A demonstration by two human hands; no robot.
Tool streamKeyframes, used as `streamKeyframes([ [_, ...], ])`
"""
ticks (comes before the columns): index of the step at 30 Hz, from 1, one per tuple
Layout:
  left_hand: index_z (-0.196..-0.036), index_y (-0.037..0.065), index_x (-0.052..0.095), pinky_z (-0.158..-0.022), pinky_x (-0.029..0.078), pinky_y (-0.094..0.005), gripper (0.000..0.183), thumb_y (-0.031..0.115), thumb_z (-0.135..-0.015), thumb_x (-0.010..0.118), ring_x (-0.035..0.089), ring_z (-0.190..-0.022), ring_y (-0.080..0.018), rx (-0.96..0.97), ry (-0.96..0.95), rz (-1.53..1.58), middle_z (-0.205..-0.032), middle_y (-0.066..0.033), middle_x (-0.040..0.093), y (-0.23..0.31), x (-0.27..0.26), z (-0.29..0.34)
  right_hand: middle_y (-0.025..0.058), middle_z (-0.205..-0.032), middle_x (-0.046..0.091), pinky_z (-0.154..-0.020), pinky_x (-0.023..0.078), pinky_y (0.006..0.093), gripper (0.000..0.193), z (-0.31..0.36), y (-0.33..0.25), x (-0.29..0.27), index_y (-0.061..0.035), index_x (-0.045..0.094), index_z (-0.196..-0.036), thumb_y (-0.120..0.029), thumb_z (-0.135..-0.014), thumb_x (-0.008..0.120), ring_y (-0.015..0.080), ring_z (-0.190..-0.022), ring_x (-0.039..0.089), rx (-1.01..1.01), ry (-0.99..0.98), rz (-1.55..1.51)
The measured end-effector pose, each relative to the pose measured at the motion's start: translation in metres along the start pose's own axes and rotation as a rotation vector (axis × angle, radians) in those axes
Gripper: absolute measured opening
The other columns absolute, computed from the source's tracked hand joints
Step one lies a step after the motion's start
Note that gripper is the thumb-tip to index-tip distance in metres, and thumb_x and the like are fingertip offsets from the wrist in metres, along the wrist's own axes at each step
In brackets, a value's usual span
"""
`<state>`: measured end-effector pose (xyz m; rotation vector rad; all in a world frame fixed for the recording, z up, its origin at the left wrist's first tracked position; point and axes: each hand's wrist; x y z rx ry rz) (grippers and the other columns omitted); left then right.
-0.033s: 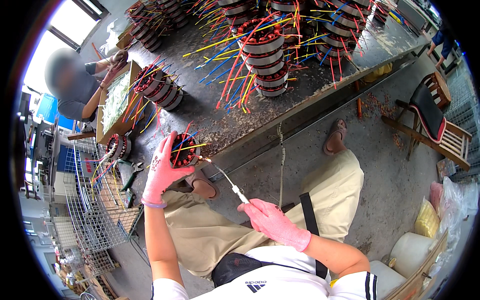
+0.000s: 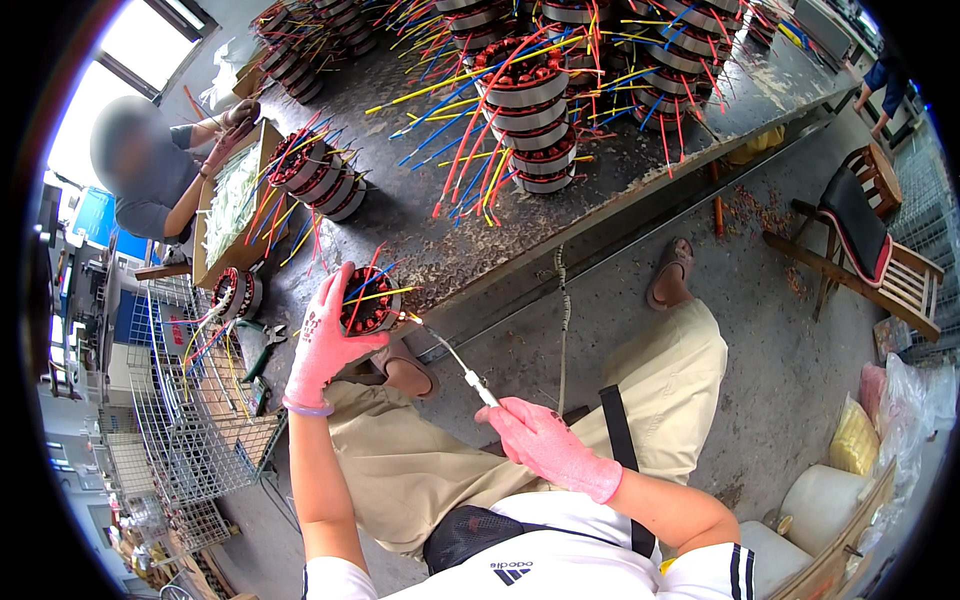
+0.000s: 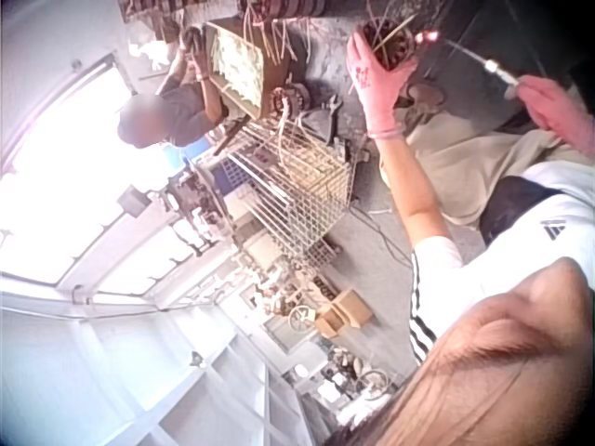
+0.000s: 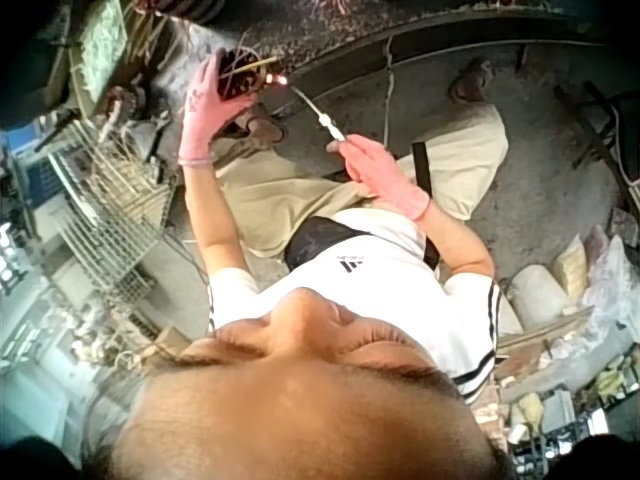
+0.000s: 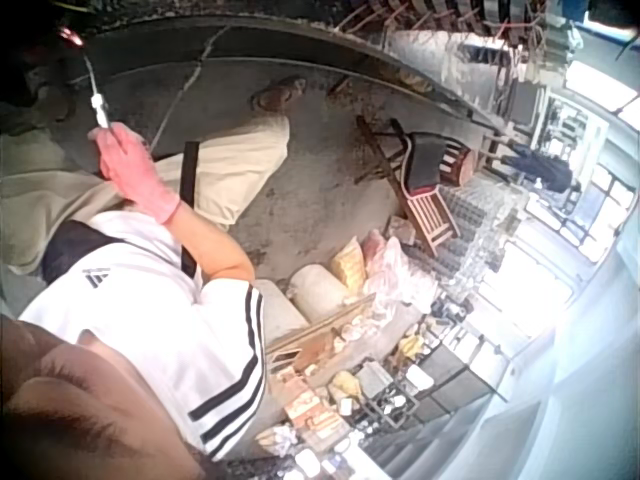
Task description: The person uses a handheld torch to burn wire ends on motor stators. They pick up individual stators from the table, apply flame to the wire bundle, and then stack the finished components on the worktable.
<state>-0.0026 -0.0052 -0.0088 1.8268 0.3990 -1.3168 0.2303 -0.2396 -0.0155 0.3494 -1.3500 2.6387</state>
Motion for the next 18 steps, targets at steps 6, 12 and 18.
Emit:
streamKeyframes([
  [6, -0.146, 0.0, 0.039, -0.105, 0.042, -0.0438, 0.105, 0.026, -0.058, 0.09, 0.052, -0.125, -0.0392, 0.011, 0.004, -0.004, -0.136, -0.0212, 0.051, 0.0008, -0.0002, -0.0003, 0.0001, -0.063, 0.047, -0.052, 0.037, 0.0251, 0.031, 0.0017, -0.0032, 0.0001, -0.0034, 0.064, -0.112, -0.027, -0.103, 0.047, 0.0071, -0.056, 0.045, 0.038, 0.013, 0.009],
  [12, -0.145, 0.0, 0.039, -0.105, 0.042, -0.0446, 0.105, 0.028, -0.058, 0.09, 0.051, -0.124, -0.0401, 0.014, 0.006, -0.01, -0.136, -0.0219, 0.051, -0.0002, 0.0003, -0.0002, -0.0004, -0.062, 0.047, -0.052, 0.037, 0.0249, 0.031, 0.0014, 0.0029, -0.0019, -0.0038, 0.064, -0.111, -0.028, -0.104, 0.047, 0.0066, -0.055, 0.044, -0.031, -0.008, 0.013],
  [18, -0.145, 0.0, 0.039, -0.105, 0.042, -0.0448, 0.104, 0.028, -0.058, 0.09, 0.051, -0.124, -0.0401, 0.015, 0.005, -0.003, -0.136, -0.0219, 0.051, 0.0014, 0.0001, -0.0005, -0.001, -0.062, 0.047, -0.052, 0.037, 0.025, 0.031, 0.0028, -0.0026, -0.0003, -0.004, 0.065, -0.111, -0.028, -0.104, 0.046, 0.0065, -0.055, 0.044, 0.01, 0.003, 0.007],
])
Point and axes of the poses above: each hand's wrist, its own z-axis away from the middle knuckle, its own x-axis out of the palm, y = z × x
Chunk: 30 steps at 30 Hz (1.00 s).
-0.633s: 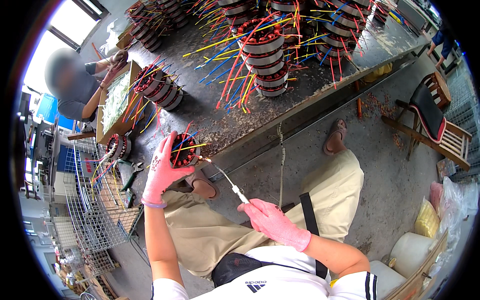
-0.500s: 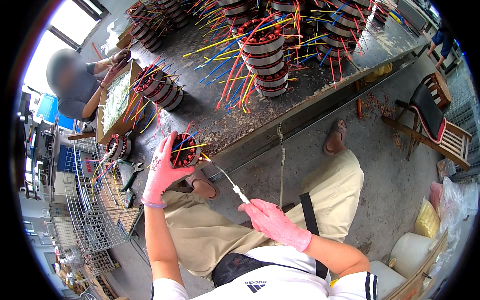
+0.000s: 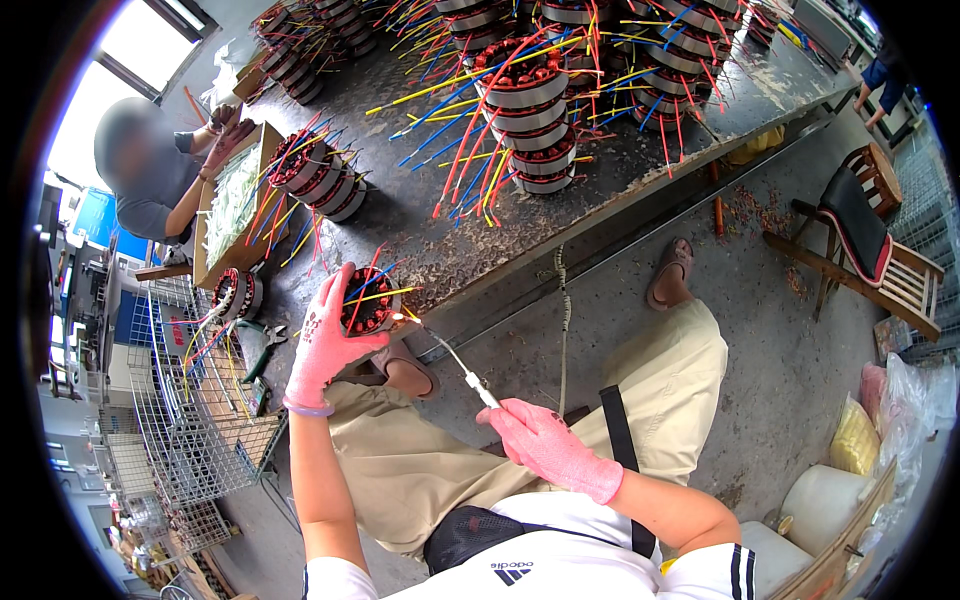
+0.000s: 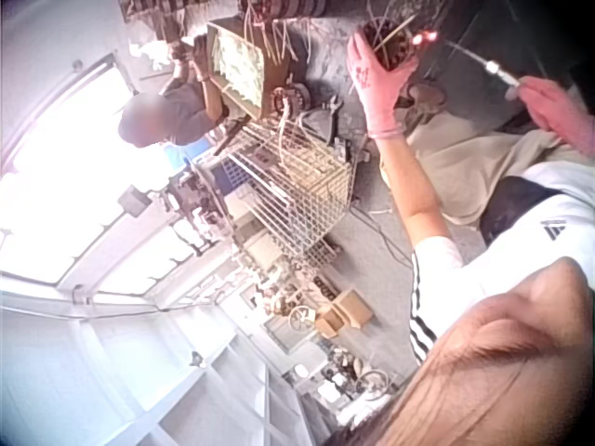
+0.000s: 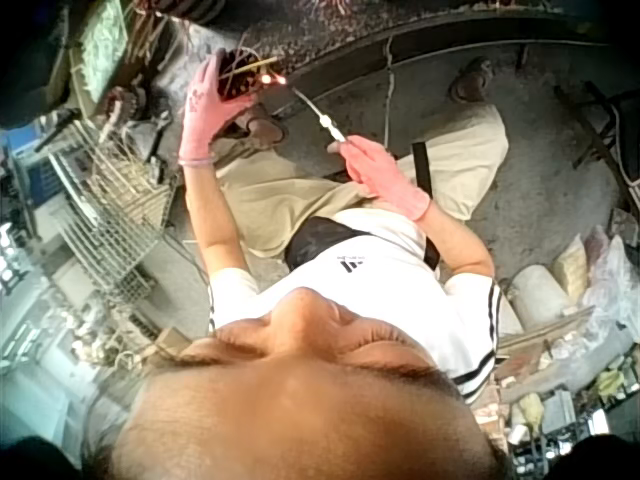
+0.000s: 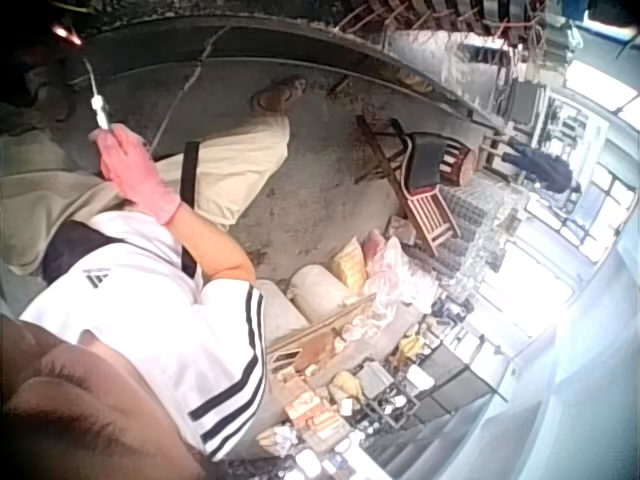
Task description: The person uses a handheld torch to burn wire ends on motor stators. They pick up individual stators from the table, apply flame to the wire bundle, and then stack the finished components on the worktable.
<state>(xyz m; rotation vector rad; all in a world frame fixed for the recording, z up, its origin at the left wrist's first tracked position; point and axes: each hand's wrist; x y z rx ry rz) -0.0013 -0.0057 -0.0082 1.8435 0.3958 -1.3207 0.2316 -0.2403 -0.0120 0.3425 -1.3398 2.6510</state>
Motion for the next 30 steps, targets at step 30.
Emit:
streamKeyframes([
  [30, -0.139, 0.0, 0.046, -0.1, 0.047, -0.0415, 0.1, 0.027, -0.054, 0.091, 0.057, -0.117, -0.0347, -0.021, 0.031, -0.037, -0.129, -0.0181, 0.054, 0.01, -0.003, -0.002, -0.0018, -0.06, 0.046, -0.048, 0.032, 0.0233, 0.031, 0.002, 0.0, 0.001, -0.0042, 0.065, -0.113, -0.027, -0.104, 0.046, 0.0051, -0.052, 0.04, 0.035, -0.003, -0.028],
])
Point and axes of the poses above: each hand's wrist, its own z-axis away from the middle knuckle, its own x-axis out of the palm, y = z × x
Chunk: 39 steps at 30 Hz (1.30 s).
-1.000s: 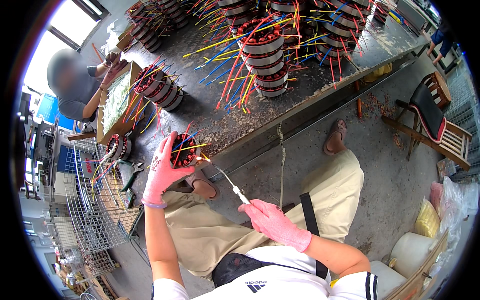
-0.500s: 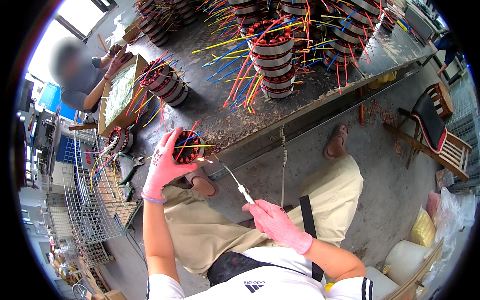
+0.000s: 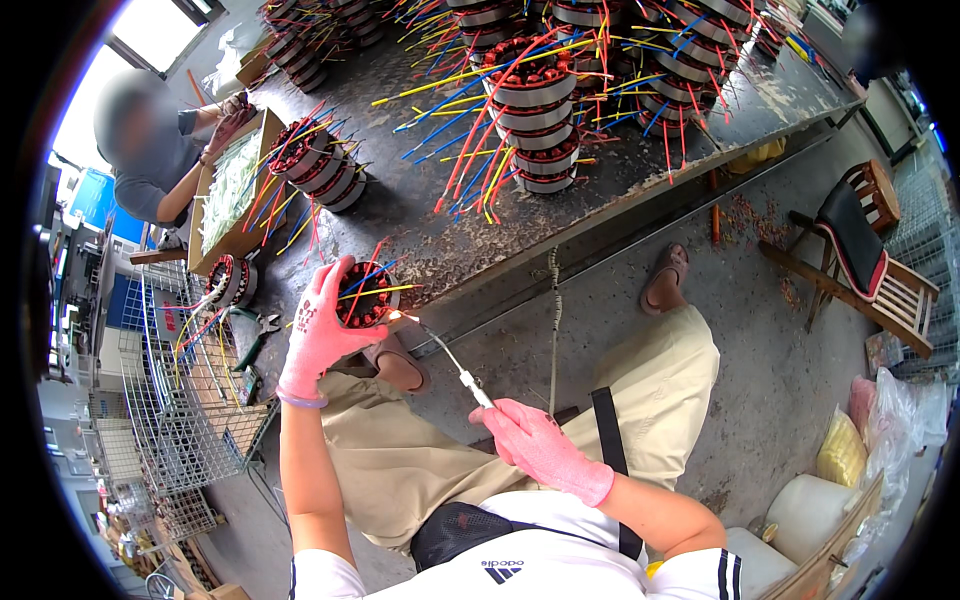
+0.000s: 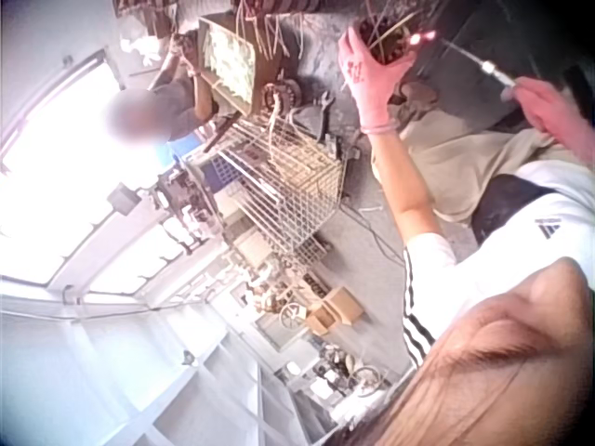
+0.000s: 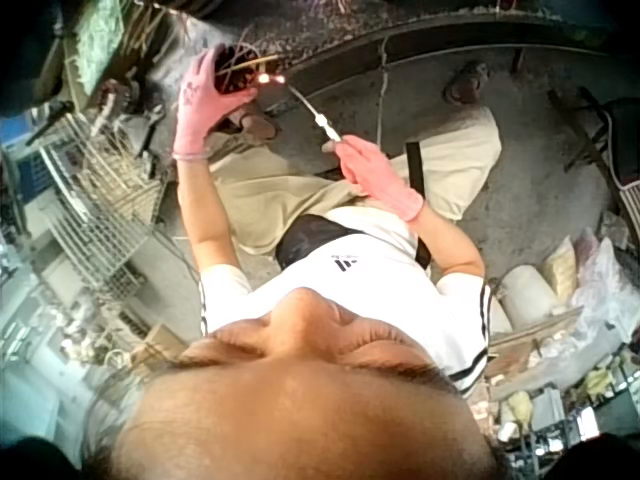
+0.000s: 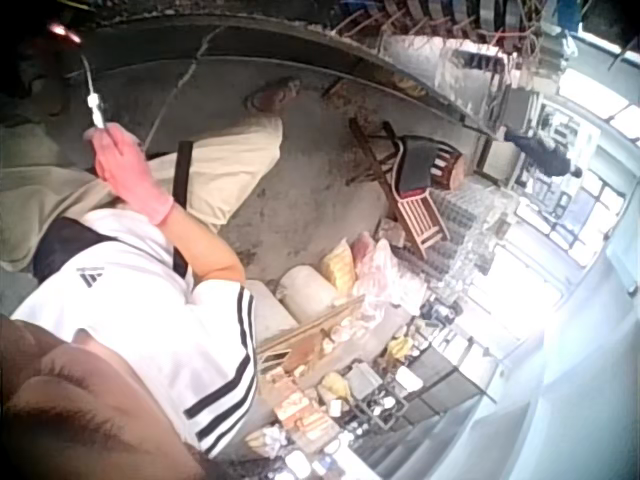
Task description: The person uses a handheld torch to burn wire ends on motor stators. They pick up individual stators from the table, apply flame to the wire bundle, and then stack the finished components on the worktable.
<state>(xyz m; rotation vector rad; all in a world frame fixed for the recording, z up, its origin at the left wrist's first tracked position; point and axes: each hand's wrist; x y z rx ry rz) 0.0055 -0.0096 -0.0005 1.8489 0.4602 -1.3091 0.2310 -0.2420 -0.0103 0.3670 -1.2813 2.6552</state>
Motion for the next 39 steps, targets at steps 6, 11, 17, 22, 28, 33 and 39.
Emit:
streamKeyframes([
  [6, -0.139, 0.0, 0.047, -0.1, 0.047, -0.0417, 0.1, 0.028, -0.054, 0.091, 0.057, -0.117, -0.0354, 0.003, 0.006, -0.004, -0.128, -0.0182, 0.054, 0.0008, 0.0, 0.0002, -0.0013, -0.059, 0.047, -0.048, 0.033, 0.0237, 0.032, -0.0022, 0.005, -0.0009, -0.004, 0.065, -0.113, -0.028, -0.104, 0.046, 0.0053, -0.052, 0.041, -0.047, 0.014, 0.038],
  [11, -0.139, 0.0, 0.047, -0.1, 0.047, -0.0417, 0.1, 0.029, -0.054, 0.091, 0.057, -0.117, -0.036, -0.001, 0.004, 0.005, -0.128, -0.0183, 0.054, -0.0005, 0.0004, 0.0004, -0.001, -0.059, 0.047, -0.05, 0.035, 0.0239, 0.032, -0.0012, 0.0007, -0.001, -0.0039, 0.065, -0.113, -0.028, -0.104, 0.046, 0.0057, -0.052, 0.042, -0.017, 0.01, 0.037],
  [17, -0.14, 0.0, 0.046, -0.101, 0.046, -0.0415, 0.101, 0.028, -0.054, 0.091, 0.057, -0.118, -0.0356, -0.005, -0.003, 0.007, -0.128, -0.0183, 0.054, -0.0005, 0.0005, 0.0004, -0.0011, -0.059, 0.047, -0.05, 0.035, 0.024, 0.032, -0.0001, -0.0016, -0.0008, -0.0038, 0.065, -0.113, -0.028, -0.104, 0.046, 0.0055, -0.053, 0.043, -0.031, 0.013, 0.051],
  [22, -0.14, -0.001, 0.045, -0.102, 0.045, -0.041, 0.101, 0.025, -0.054, 0.091, 0.056, -0.12, -0.0354, 0.016, -0.016, 0.031, -0.13, -0.0181, 0.055, -0.0029, -0.0008, 0.0012, -0.0015, -0.06, 0.047, -0.05, 0.034, 0.0238, 0.032, -0.0008, 0.0041, -0.0023, -0.0038, 0.065, -0.113, -0.028, -0.104, 0.046, 0.0054, -0.053, 0.042, -0.019, 0.008, 0.008],
  [28, -0.141, -0.001, 0.044, -0.103, 0.044, -0.0409, 0.101, 0.024, -0.054, 0.091, 0.055, -0.121, -0.0354, -0.019, -0.033, 0.028, -0.131, -0.0184, 0.055, -0.0007, -0.0016, 0.0018, -0.0017, -0.061, 0.047, -0.049, 0.034, 0.0237, 0.033, -0.0013, 0.0063, -0.0007, -0.0041, 0.065, -0.113, -0.029, -0.104, 0.046, 0.0054, -0.053, 0.042, -0.035, 0.006, 0.005],
  [33, -0.14, -0.002, 0.045, -0.103, 0.044, -0.0408, 0.101, 0.024, -0.054, 0.091, 0.055, -0.121, -0.0354, -0.015, -0.022, 0.027, -0.13, -0.0186, 0.055, -0.0019, -0.0001, 0.0025, -0.0015, -0.06, 0.047, -0.05, 0.034, 0.0237, 0.033, -0.0017, 0.0042, -0.0013, -0.0046, 0.065, -0.113, -0.029, -0.104, 0.046, 0.0056, -0.053, 0.042, -0.028, 0.01, 0.035],
  [39, -0.14, -0.002, 0.045, -0.103, 0.044, -0.0406, 0.101, 0.022, -0.054, 0.09, 0.055, -0.121, -0.0352, -0.012, -0.022, 0.027, -0.13, -0.0184, 0.055, -0.0001, -0.001, 0.0018, -0.0014, -0.06, 0.047, -0.049, 0.034, 0.0238, 0.032, -0.0027, 0.0064, -0.0027, -0.0048, 0.065, -0.114, -0.029, -0.104, 0.046, 0.0054, -0.053, 0.041, -0.048, 0.003, 0.041],
])
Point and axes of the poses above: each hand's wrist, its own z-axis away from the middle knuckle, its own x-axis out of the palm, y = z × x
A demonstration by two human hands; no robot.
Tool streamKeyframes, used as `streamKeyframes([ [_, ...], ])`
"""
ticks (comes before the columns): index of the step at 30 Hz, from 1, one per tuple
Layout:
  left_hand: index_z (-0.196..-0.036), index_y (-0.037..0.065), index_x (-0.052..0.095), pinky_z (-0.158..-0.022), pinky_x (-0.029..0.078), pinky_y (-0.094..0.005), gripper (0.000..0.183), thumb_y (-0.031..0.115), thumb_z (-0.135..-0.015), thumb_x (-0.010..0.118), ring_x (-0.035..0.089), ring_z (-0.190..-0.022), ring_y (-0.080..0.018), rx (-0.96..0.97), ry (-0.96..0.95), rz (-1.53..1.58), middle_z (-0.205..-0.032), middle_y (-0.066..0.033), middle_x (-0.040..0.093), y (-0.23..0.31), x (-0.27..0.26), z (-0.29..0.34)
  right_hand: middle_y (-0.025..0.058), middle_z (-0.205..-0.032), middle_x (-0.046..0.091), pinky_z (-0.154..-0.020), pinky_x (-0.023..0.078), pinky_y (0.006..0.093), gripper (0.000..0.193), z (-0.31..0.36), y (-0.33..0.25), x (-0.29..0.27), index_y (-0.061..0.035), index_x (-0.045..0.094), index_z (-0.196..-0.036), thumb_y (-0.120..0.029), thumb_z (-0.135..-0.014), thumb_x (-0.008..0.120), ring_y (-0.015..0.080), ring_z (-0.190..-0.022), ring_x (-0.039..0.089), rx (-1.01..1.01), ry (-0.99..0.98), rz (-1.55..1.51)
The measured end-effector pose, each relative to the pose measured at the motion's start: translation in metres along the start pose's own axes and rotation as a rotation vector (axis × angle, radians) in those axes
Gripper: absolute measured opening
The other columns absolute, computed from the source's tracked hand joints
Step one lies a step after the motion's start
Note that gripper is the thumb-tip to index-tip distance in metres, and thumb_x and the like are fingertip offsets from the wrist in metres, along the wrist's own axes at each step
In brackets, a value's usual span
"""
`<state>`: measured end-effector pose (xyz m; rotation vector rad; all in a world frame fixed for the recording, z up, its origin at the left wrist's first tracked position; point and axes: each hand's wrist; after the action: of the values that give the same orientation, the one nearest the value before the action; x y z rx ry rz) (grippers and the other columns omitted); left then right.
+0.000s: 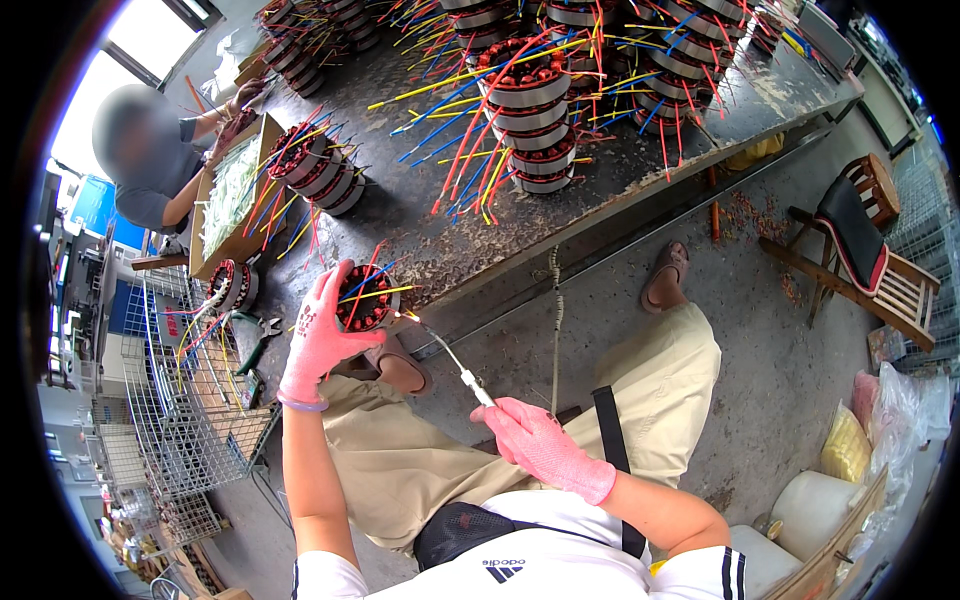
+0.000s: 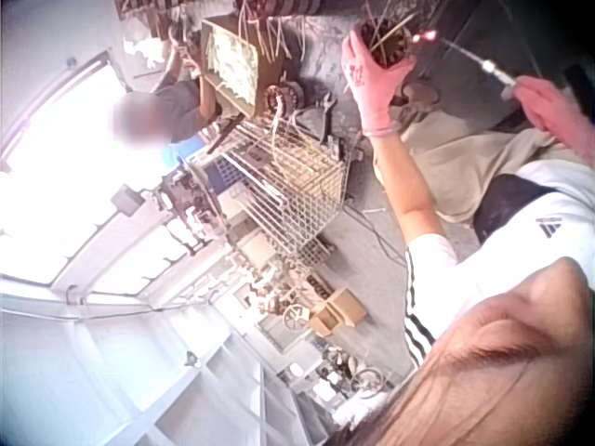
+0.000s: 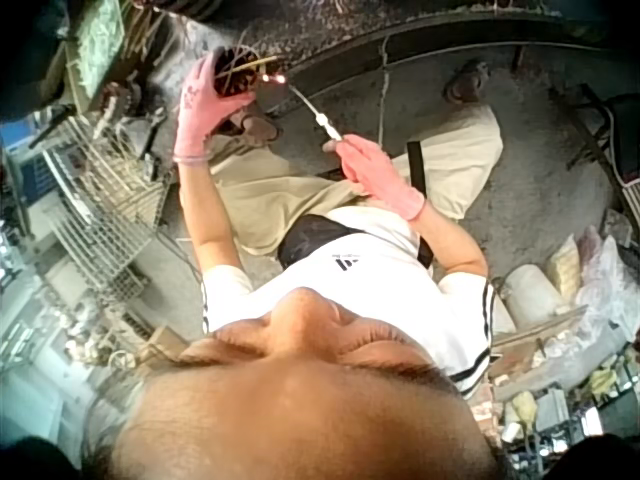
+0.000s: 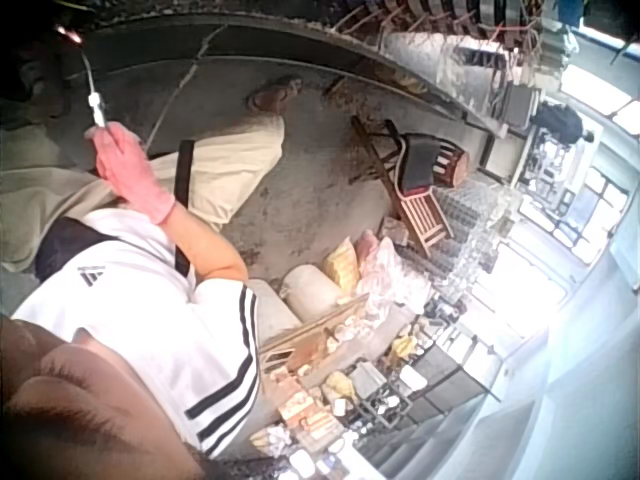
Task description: The person uses a handheld torch to burn wire ends on motor stators. They pick up individual stators from the table, apply flame to the wire bundle, and then stack the finished components on the worktable.
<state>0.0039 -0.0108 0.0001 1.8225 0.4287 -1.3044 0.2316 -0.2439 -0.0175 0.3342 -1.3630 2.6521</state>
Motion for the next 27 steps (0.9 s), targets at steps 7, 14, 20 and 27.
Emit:
streamKeyframes([
  [7, -0.14, -0.001, 0.045, -0.102, 0.044, -0.0439, 0.099, 0.031, -0.057, 0.09, 0.054, -0.118, -0.0391, 0.007, -0.004, 0.028, -0.13, -0.0199, 0.054, -0.002, 0.001, 0.0, -0.0022, -0.06, 0.046, -0.048, 0.032, 0.0236, 0.032, 0.003, -0.006, 0.002, -0.004, 0.065, -0.114, -0.028, -0.104, 0.046, 0.0049, -0.052, 0.04, 0.052, 0.015, -0.054],
  [14, -0.143, 0.0, 0.043, -0.106, 0.042, -0.0423, 0.103, 0.02, -0.054, 0.09, 0.052, -0.125, -0.0355, 0.066, -0.023, 0.021, -0.134, -0.0174, 0.053, -0.001, -0.002, -0.002, -0.0031, -0.06, 0.045, -0.047, 0.03, 0.0225, 0.032, 0.001, 0.003, -0.002, -0.0053, 0.065, -0.116, -0.028, -0.104, 0.046, 0.0044, -0.05, 0.036, 0.036, 0.025, -0.088],
  [20, -0.144, 0.002, 0.043, -0.108, 0.039, -0.0443, 0.106, 0.016, -0.05, 0.091, 0.048, -0.128, -0.0367, 0.126, -0.031, -0.004, -0.137, -0.0179, 0.052, 0.0, -0.002, 0.0, -0.003, -0.061, 0.045, -0.049, 0.031, 0.0223, 0.032, 0.002, -0.004, 0.0, -0.0047, 0.065, -0.116, -0.027, -0.104, 0.045, 0.0043, -0.053, 0.039, 0.041, 0.027, -0.105],
  [27, -0.143, 0.003, 0.045, -0.108, 0.04, -0.0447, 0.105, 0.017, -0.049, 0.091, 0.05, -0.126, -0.0374, 0.117, -0.053, -0.006, -0.137, -0.0174, 0.052, 0.0, -0.004, -0.002, -0.0027, -0.061, 0.045, -0.05, 0.033, 0.023, 0.031, 0.002, -0.013, 0.003, -0.0027, 0.065, -0.113, -0.024, -0.104, 0.046, 0.0045, -0.054, 0.041, 0.042, 0.03, -0.071],
])
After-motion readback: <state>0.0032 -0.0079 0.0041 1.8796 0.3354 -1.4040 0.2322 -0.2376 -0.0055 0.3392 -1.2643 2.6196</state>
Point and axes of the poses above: each hand's wrist, its own z-axis away from the middle knuckle, its own x-axis out of the palm, y = z × x
